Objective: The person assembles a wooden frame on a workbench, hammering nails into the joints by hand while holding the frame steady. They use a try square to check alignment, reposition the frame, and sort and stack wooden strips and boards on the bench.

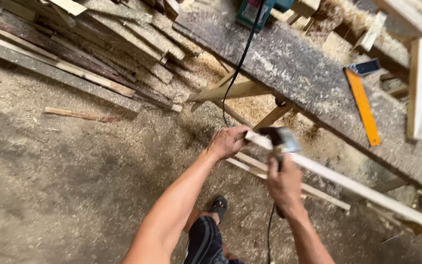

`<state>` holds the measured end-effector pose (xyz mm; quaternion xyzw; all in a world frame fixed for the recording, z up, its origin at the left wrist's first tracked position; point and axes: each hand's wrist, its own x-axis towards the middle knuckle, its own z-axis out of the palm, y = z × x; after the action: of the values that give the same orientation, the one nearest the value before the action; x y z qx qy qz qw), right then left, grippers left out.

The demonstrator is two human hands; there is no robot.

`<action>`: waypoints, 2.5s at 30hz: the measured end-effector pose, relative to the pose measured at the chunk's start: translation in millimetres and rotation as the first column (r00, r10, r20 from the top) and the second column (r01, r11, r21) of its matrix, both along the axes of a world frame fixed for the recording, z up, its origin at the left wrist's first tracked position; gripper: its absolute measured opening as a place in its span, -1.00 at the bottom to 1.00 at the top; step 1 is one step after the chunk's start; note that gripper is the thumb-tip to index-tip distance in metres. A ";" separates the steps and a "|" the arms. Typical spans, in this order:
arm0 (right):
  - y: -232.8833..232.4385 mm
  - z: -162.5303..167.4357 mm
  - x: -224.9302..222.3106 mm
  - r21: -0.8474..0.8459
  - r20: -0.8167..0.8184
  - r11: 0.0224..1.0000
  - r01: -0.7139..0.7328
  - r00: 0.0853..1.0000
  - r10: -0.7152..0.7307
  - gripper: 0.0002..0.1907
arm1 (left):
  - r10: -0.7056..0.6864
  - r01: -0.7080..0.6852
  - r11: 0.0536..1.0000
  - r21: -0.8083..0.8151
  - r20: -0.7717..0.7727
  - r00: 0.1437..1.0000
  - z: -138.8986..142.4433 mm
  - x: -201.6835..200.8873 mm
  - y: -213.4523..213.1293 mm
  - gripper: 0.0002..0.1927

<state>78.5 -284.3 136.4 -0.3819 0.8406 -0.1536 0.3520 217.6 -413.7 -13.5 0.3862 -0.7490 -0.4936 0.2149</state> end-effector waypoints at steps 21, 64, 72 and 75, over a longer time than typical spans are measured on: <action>-58.4 -17.9 -34.9 -0.269 0.134 0.932 0.243 0.968 -0.214 -0.85 | 0.734 0.141 0.601 0.786 -0.613 0.292 62.9 -86.7 -1.7 -0.45; -8.9 -3.7 -42.4 -0.308 0.254 0.950 0.054 0.967 0.028 -0.71 | 0.241 -0.288 0.950 -0.123 -0.297 0.924 42.4 -41.7 27.8 -0.83; 12.7 37.5 -32.4 -0.387 0.264 0.922 -0.011 0.957 0.122 -0.73 | 0.240 -0.280 0.949 -0.145 -0.246 0.939 43.8 -43.6 24.2 -0.78; 19.5 45.0 -32.9 -0.489 0.225 0.872 -0.034 0.961 0.164 -0.71 | 0.211 -0.286 0.931 -0.227 -0.304 0.929 43.0 -42.2 25.5 -0.77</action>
<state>45.5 -264.8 181.4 -0.4768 0.7019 -0.3873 0.3604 175.3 -388.2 29.5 0.3739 -0.7161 -0.4051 0.4281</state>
